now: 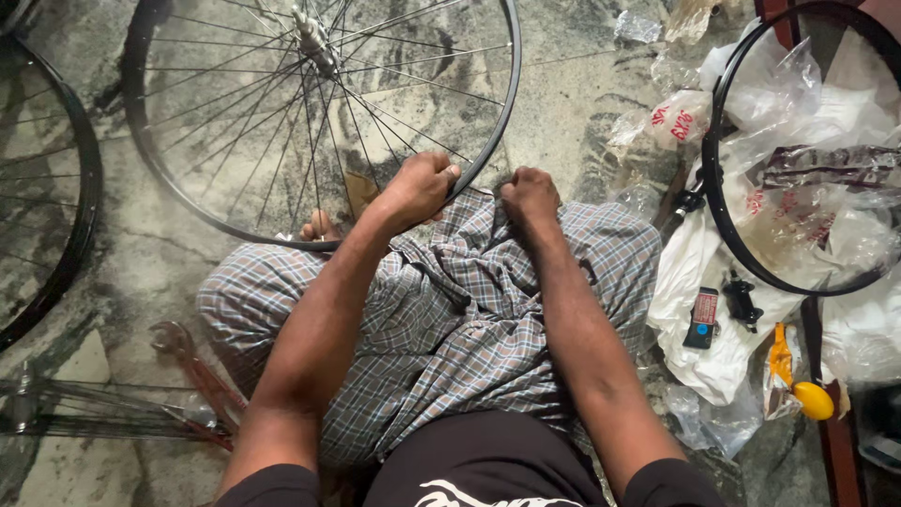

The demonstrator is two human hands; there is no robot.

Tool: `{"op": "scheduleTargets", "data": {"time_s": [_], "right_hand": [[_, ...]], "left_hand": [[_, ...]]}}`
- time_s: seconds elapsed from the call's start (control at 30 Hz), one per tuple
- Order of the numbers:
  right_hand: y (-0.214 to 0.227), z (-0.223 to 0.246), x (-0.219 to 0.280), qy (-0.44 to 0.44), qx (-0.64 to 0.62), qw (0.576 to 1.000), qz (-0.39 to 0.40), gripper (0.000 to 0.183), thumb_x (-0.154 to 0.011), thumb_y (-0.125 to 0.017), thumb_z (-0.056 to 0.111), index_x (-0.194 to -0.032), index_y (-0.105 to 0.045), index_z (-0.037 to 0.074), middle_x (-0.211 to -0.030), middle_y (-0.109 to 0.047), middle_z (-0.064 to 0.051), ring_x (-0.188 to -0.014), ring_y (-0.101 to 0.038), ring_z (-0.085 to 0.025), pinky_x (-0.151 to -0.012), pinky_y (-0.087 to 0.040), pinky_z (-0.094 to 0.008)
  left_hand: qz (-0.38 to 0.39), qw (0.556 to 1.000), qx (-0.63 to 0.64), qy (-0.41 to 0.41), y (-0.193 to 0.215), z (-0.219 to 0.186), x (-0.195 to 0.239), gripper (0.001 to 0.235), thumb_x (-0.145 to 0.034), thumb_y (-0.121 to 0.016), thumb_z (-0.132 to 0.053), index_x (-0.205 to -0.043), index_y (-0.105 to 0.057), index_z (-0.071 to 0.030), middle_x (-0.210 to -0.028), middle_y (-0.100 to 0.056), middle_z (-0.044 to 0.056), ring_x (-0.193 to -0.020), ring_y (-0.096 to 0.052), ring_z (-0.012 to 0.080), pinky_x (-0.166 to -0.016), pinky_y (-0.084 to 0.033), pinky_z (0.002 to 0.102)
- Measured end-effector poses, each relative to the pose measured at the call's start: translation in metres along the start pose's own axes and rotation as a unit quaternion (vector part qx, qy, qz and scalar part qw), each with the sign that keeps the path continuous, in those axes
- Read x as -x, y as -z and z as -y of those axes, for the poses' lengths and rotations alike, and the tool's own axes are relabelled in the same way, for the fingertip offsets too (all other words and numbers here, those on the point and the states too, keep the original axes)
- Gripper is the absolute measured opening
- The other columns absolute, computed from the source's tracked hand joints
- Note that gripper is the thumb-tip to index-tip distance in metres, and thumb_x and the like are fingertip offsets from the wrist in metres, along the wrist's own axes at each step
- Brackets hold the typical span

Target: The person removes a rubber tire strip from a bicycle wheel rim by hand, then inspects the rim and carries it to a doorway. The person handles the wheel and rim directly without visible tools.

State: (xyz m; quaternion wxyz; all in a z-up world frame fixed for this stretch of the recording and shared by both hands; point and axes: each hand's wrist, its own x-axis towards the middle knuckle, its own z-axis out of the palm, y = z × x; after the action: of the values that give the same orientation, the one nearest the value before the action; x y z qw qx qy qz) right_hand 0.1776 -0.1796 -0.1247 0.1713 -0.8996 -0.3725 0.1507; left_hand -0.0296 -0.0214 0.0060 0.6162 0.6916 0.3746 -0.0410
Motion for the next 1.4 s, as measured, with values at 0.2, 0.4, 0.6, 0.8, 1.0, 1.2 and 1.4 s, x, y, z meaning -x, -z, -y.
{"op": "scheduleTargets", "data": {"time_s": [0.2,0.4,0.6,0.8,1.0,1.2,1.4], "right_hand": [[-0.017,-0.015,-0.032,-0.132,-0.514,0.848,0.014,0.02,-0.091,-0.065,0.026,-0.084,-0.07,0.008,-0.073,-0.065,-0.011,-0.063,-0.06,-0.026,-0.057,-0.048,-0.039],[-0.009,-0.014,-0.032,-0.195,-0.649,0.735,0.021,0.014,-0.09,-0.056,0.014,-0.083,-0.066,0.009,-0.068,-0.062,-0.003,-0.054,-0.052,-0.018,-0.049,-0.04,-0.034],[-0.021,0.004,-0.013,0.068,-0.142,0.982,-0.103,0.014,-0.079,-0.078,0.022,-0.082,-0.076,0.008,-0.078,-0.073,-0.013,-0.073,-0.07,-0.028,-0.071,-0.056,-0.041],[-0.039,-0.003,-0.026,0.022,-0.109,0.99,-0.09,0.019,-0.084,-0.072,0.024,-0.081,-0.072,0.006,-0.08,-0.072,-0.015,-0.073,-0.07,-0.029,-0.071,-0.056,-0.041],[-0.031,-0.009,-0.037,-0.211,-0.582,0.784,0.047,0.009,-0.085,-0.064,0.016,-0.089,-0.072,0.011,-0.071,-0.064,-0.004,-0.055,-0.054,-0.014,-0.046,-0.042,-0.028],[-0.023,0.035,-0.025,0.043,-0.29,0.955,-0.05,0.021,-0.083,-0.078,0.02,-0.098,-0.077,0.006,-0.08,-0.076,-0.008,-0.067,-0.071,-0.016,-0.059,-0.054,-0.031],[-0.016,0.052,-0.023,0.161,-0.218,0.956,-0.116,0.016,-0.082,-0.082,0.018,-0.093,-0.08,0.007,-0.083,-0.075,-0.01,-0.074,-0.073,-0.023,-0.066,-0.056,-0.035]], "left_hand": [[-0.096,0.961,-0.203,-0.159,-0.008,0.016,-0.022,0.026,-0.098,-0.069,-0.023,-0.09,-0.074,0.001,-0.087,-0.069,0.019,-0.068,-0.059,0.0202,-0.07,-0.051,0.043],[0.054,0.998,0.017,-0.019,0.011,0.009,-0.017,0.025,-0.096,-0.066,-0.025,-0.092,-0.071,-0.001,-0.073,-0.067,0.007,-0.066,-0.059,0.0165,-0.063,-0.051,0.037],[0.022,0.999,0.024,-0.019,0.006,-0.003,-0.009,0.026,-0.097,-0.063,-0.021,-0.084,-0.066,0.002,-0.069,-0.063,0.005,-0.064,-0.059,0.0162,-0.058,-0.049,0.036],[0.019,0.997,0.078,-0.004,0.007,-0.005,-0.014,0.025,-0.098,-0.061,-0.02,-0.086,-0.069,0.001,-0.073,-0.065,0.004,-0.064,-0.058,0.0148,-0.058,-0.05,0.035],[0.048,0.995,0.081,0.021,0.013,-0.014,-0.003,0.021,-0.098,-0.061,-0.02,-0.094,-0.071,-0.002,-0.078,-0.069,0.006,-0.066,-0.061,0.014,-0.063,-0.051,0.033],[0.042,0.997,0.055,0.016,0.012,-0.023,0.002,0.017,-0.094,-0.063,-0.013,-0.092,-0.072,0.002,-0.077,-0.067,0.009,-0.067,-0.06,0.017,-0.062,-0.051,0.035],[-0.001,0.998,0.057,0.008,0.007,-0.012,-0.004,0.016,-0.094,-0.06,-0.011,-0.089,-0.07,0.001,-0.076,-0.067,0.006,-0.067,-0.062,0.0152,-0.061,-0.053,0.035]]}}
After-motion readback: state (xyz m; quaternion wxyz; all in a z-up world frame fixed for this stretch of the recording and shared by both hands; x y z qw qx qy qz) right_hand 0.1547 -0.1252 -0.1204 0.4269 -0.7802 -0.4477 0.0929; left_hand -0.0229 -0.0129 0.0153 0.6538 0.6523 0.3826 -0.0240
